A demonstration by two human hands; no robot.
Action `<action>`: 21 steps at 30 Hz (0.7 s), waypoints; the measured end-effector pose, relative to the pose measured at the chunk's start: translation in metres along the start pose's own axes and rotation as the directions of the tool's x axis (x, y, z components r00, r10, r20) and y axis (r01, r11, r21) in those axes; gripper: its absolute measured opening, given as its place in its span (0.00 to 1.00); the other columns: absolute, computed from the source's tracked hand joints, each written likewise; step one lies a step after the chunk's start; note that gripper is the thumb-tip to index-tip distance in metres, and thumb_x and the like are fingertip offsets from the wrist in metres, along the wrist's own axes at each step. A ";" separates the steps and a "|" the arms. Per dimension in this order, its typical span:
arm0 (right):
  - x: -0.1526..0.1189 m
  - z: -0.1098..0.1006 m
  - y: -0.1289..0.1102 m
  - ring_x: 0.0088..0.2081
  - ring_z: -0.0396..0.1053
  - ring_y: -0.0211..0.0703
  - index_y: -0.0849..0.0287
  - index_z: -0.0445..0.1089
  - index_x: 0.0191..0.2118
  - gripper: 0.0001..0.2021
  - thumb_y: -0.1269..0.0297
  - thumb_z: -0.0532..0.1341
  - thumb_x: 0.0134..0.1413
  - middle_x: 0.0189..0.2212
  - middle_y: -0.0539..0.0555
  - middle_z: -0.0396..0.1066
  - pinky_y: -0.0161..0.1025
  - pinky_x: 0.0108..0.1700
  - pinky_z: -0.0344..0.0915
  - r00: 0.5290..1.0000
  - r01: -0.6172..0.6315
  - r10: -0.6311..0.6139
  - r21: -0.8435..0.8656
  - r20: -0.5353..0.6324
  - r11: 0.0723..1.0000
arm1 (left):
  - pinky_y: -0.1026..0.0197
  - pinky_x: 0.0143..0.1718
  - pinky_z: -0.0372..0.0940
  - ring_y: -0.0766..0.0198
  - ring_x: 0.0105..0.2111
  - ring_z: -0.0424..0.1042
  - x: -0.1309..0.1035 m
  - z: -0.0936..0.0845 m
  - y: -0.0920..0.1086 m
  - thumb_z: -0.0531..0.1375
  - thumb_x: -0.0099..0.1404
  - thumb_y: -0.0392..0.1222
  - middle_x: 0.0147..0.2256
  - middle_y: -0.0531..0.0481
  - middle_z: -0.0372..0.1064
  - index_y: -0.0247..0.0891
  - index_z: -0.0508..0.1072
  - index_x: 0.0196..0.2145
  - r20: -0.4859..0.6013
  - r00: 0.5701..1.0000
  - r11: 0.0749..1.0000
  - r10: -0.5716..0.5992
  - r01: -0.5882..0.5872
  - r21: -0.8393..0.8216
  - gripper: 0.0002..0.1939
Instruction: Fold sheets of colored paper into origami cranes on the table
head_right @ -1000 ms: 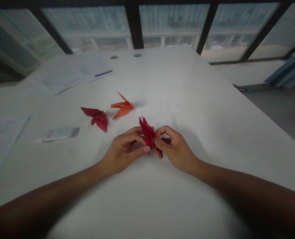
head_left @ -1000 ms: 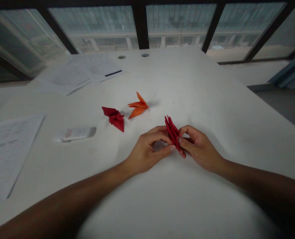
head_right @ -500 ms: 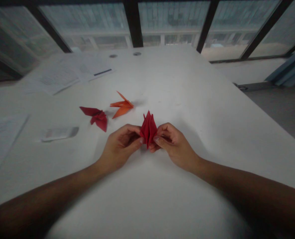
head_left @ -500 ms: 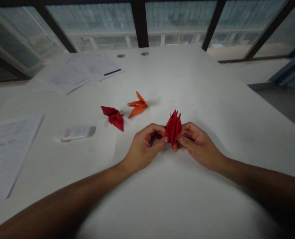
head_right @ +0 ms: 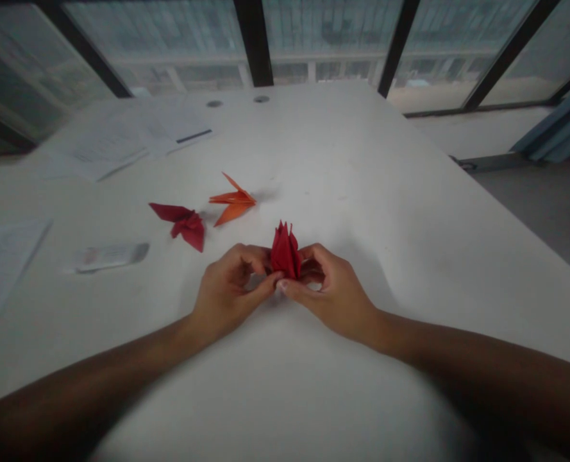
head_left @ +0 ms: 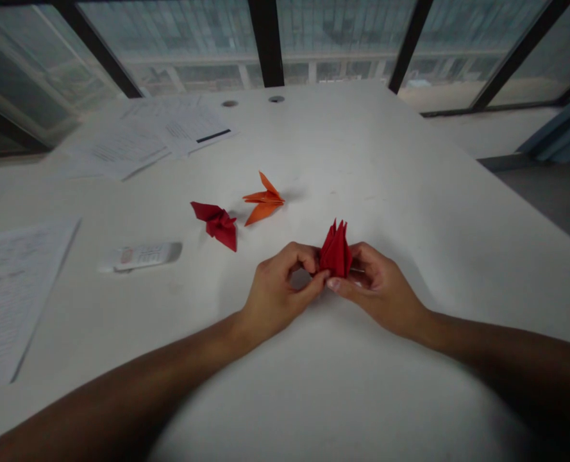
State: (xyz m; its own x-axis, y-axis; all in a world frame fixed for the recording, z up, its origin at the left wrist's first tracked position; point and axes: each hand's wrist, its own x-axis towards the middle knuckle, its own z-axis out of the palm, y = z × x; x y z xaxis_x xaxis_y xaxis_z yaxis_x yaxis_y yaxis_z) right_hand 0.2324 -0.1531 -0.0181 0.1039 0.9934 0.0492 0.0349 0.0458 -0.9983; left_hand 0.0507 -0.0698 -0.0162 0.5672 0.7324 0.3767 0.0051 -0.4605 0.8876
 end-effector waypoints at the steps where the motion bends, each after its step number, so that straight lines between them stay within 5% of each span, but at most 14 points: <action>1: 0.000 0.000 0.001 0.41 0.76 0.45 0.55 0.70 0.42 0.14 0.58 0.72 0.55 0.40 0.53 0.77 0.43 0.45 0.74 1.000 0.001 -0.001 -0.025 -0.011 1.000 | 0.62 0.39 0.71 0.64 0.35 0.75 -0.001 0.000 0.000 0.67 0.63 0.37 0.35 0.50 0.74 0.39 0.65 0.31 0.009 1.000 1.000 0.006 -0.007 0.022 0.12; 4: 0.000 -0.001 0.002 0.38 0.75 0.45 0.55 0.71 0.41 0.10 0.57 0.67 0.60 0.37 0.54 0.77 0.42 0.41 0.73 1.000 0.002 -0.003 -0.067 -0.021 0.998 | 0.61 0.38 0.71 0.64 0.34 0.75 0.000 0.000 -0.001 0.68 0.63 0.38 0.36 0.49 0.74 0.39 0.67 0.32 0.016 0.999 0.999 -0.033 0.033 0.018 0.11; 12: 0.001 -0.003 0.004 0.31 0.70 0.40 0.55 0.71 0.43 0.09 0.56 0.64 0.64 0.32 0.50 0.73 0.39 0.35 0.68 0.996 0.056 -0.060 -0.055 -0.064 0.997 | 0.61 0.40 0.71 0.65 0.35 0.76 0.009 0.001 -0.008 0.68 0.62 0.35 0.34 0.53 0.75 0.42 0.62 0.49 0.053 0.986 0.932 -0.160 0.169 -0.321 0.22; 21: 0.000 -0.004 0.007 0.26 0.68 0.36 0.51 0.66 0.47 0.11 0.59 0.65 0.63 0.31 0.47 0.73 0.35 0.27 0.63 0.994 0.055 -0.057 -0.025 -0.092 0.998 | 0.62 0.38 0.70 0.65 0.34 0.75 0.011 -0.002 -0.005 0.68 0.64 0.39 0.34 0.51 0.76 0.38 0.69 0.43 0.111 0.968 0.917 -0.224 0.248 -0.312 0.13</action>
State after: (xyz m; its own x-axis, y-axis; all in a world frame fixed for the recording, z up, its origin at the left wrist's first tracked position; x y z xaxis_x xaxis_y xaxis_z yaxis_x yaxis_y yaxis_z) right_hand 0.2366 -0.1532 -0.0247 0.1931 0.9752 0.1082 0.0650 0.0973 -0.9931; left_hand 0.0552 -0.0580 -0.0160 0.6396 0.7564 0.1369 -0.1116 -0.0849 0.9901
